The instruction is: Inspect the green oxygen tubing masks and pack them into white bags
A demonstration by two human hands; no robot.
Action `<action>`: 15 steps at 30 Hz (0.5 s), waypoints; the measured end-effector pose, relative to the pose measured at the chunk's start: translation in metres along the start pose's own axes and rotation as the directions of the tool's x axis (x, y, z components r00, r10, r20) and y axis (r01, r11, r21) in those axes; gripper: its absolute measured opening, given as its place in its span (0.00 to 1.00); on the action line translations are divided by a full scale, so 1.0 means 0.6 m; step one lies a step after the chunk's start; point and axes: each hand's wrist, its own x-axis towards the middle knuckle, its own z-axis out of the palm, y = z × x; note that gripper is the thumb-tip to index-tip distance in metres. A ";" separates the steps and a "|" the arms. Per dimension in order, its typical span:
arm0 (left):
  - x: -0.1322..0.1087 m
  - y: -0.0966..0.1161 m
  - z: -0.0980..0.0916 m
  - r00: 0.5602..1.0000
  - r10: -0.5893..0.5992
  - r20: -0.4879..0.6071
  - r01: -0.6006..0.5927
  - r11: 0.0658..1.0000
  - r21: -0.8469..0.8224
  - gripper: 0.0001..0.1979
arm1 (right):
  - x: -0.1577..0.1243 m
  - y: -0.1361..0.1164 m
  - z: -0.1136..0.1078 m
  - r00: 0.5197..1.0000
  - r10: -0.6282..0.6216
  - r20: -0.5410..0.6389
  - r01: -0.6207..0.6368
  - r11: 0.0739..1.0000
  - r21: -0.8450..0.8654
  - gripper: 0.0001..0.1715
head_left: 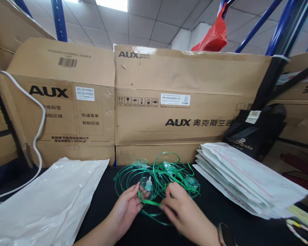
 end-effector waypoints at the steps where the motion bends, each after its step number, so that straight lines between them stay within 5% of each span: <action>1: 0.000 0.000 -0.001 1.000 -0.002 0.016 0.002 1.000 -0.002 0.07 | 0.002 0.016 -0.004 0.997 0.038 -0.073 -0.044 0.996 -0.083 0.11; 3: 0.000 0.000 -0.001 0.999 -0.001 0.033 0.001 1.000 -0.005 0.07 | 0.005 0.055 -0.015 0.972 0.102 -0.210 -0.135 0.980 -0.147 0.10; 5: 0.000 0.000 0.000 1.000 0.004 0.023 -0.004 1.000 0.002 0.07 | 0.007 0.095 -0.028 0.907 0.211 -0.365 -0.225 0.974 0.002 0.08; 7: 0.000 0.000 0.001 1.000 0.002 -0.003 -0.002 1.000 0.015 0.07 | 0.006 0.127 -0.039 0.744 0.484 -0.461 -0.304 0.859 0.411 0.07; 9: 0.000 0.001 0.003 1.000 -0.008 -0.026 0.008 0.999 0.031 0.07 | 0.006 0.146 -0.049 0.622 0.674 -0.398 -0.281 0.667 0.690 0.10; 13: 0.000 0.002 0.003 0.999 -0.012 -0.048 0.013 0.999 0.040 0.07 | 0.008 0.156 -0.064 0.608 0.733 -0.305 -0.199 0.513 0.835 0.12; 15: 0.000 0.002 0.003 0.999 -0.008 -0.048 0.010 0.999 0.036 0.07 | 0.009 0.157 -0.069 0.624 0.754 -0.206 -0.110 0.346 0.932 0.11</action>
